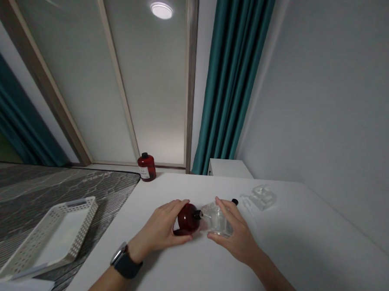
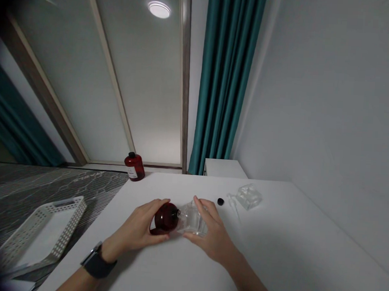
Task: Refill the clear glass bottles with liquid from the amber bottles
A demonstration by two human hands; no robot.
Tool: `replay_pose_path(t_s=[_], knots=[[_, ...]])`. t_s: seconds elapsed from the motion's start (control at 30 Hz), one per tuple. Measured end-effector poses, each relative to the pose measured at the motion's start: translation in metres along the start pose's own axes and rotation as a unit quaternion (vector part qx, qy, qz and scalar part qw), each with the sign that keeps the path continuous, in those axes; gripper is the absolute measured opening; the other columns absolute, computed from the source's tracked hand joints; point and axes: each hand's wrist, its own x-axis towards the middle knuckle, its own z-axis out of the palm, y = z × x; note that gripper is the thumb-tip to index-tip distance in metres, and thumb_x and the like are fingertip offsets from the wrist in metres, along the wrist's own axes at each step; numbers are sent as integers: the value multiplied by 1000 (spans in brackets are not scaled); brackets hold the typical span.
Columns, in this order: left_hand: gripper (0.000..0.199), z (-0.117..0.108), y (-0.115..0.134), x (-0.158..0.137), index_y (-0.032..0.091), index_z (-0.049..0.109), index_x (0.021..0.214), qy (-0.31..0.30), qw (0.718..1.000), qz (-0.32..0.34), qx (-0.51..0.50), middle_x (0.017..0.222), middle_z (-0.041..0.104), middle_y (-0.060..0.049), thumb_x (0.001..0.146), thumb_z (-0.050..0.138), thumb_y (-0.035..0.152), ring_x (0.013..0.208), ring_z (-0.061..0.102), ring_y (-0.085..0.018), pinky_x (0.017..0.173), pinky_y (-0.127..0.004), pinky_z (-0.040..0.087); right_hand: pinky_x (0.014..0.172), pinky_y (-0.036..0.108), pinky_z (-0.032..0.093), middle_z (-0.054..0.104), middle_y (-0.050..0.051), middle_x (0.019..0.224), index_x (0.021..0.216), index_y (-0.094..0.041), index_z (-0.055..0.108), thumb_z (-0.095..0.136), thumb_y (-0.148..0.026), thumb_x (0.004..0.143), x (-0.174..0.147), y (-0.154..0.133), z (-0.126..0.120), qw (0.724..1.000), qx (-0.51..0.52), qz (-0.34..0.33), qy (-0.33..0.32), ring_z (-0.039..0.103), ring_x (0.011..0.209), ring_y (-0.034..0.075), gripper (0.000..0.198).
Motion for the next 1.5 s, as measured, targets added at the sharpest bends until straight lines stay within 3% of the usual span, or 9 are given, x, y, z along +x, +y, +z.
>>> replay_pose_path(t_s=[0.67,1.03,1.5], knots=[[76,10,4,-3,21,41,138,35,999,21,7,120,66,-13,76,77,46,106,67,-32,89,-45,57,111,44,47,49,12,145,155,-29,31,80,-26,78,-6,-8,-13,999,-39,-1,-8,51,134,29,91],[78,20,4,-5,20,35,139,72,997,21,3,122,65,-15,77,76,44,108,67,-32,90,-47,57,109,46,48,52,16,142,154,-24,33,81,-27,77,2,-12,-21,999,-45,-18,-18,53,130,30,91],[77,22,7,-6,18,40,137,107,994,13,-3,121,67,-15,74,77,42,106,68,-32,89,-47,58,109,48,47,52,14,141,156,-27,29,78,-28,79,12,-19,-32,997,-46,-26,-51,53,130,30,92]])
